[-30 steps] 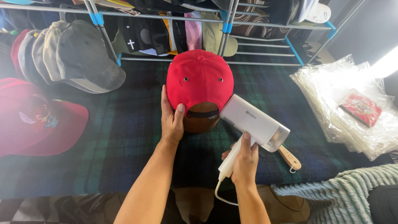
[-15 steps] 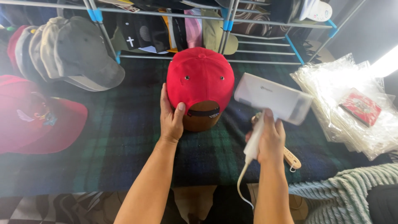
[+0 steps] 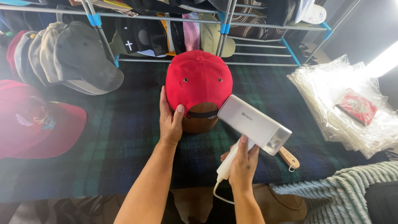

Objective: A person uses a handheld steamer and a brush to treat and reshape a red baseball cap on a workbench.

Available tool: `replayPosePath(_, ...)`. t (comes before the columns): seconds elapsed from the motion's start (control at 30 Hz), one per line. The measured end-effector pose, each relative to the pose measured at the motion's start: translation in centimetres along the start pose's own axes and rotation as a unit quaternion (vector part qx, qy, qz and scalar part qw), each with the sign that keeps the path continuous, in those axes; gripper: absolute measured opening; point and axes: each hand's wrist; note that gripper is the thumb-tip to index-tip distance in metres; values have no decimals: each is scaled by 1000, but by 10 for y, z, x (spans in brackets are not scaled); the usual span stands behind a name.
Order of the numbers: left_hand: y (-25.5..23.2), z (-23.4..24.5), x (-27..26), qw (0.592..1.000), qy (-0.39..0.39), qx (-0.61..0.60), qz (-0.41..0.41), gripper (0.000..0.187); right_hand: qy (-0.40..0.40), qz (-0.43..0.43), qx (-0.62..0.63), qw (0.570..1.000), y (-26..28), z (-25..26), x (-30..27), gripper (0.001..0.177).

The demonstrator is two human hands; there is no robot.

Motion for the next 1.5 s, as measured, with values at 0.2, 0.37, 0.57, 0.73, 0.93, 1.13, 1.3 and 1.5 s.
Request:
replayPosePath(0.2,-2,1,0,1000,1,3,9,90,-19,-53,-20,998,-9,9,41,54)
replayPosePath(0.37,-3,3,1,1000,-1,2,7,90,-23,-72,-26,997,-14,20,96,51)
replayPosePath(0.57,-7,3,2,1000,4,-22,8,89,128,80,-208,966,90,1,64,47)
replayPosePath(0.73,-1,1,1,1000,-5,-14,3,89,213,124,-359,900,154,-44,66,49)
replayPosePath(0.93,-18,17,1,998,25,-59,-2,90,287,67,-517,804,193,-100,89,59)
replayPosePath(1.13,-13,13,0,998,21,-61,-19,88,308,63,-550,773,194,-107,93,54)
replayPosePath(1.3,-12,11,1,998,19,-52,-18,90,335,149,-537,759,177,-81,89,52)
replayPosePath(1.5,-12,12,0,998,18,-46,-27,88,278,114,-512,805,138,-34,58,60)
Point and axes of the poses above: each hand's wrist, its own x-axis towards the middle knuckle, its own z-axis out of the back of the hand, y = z × x, and after that the axes turned 15 degrees about x, right-handed
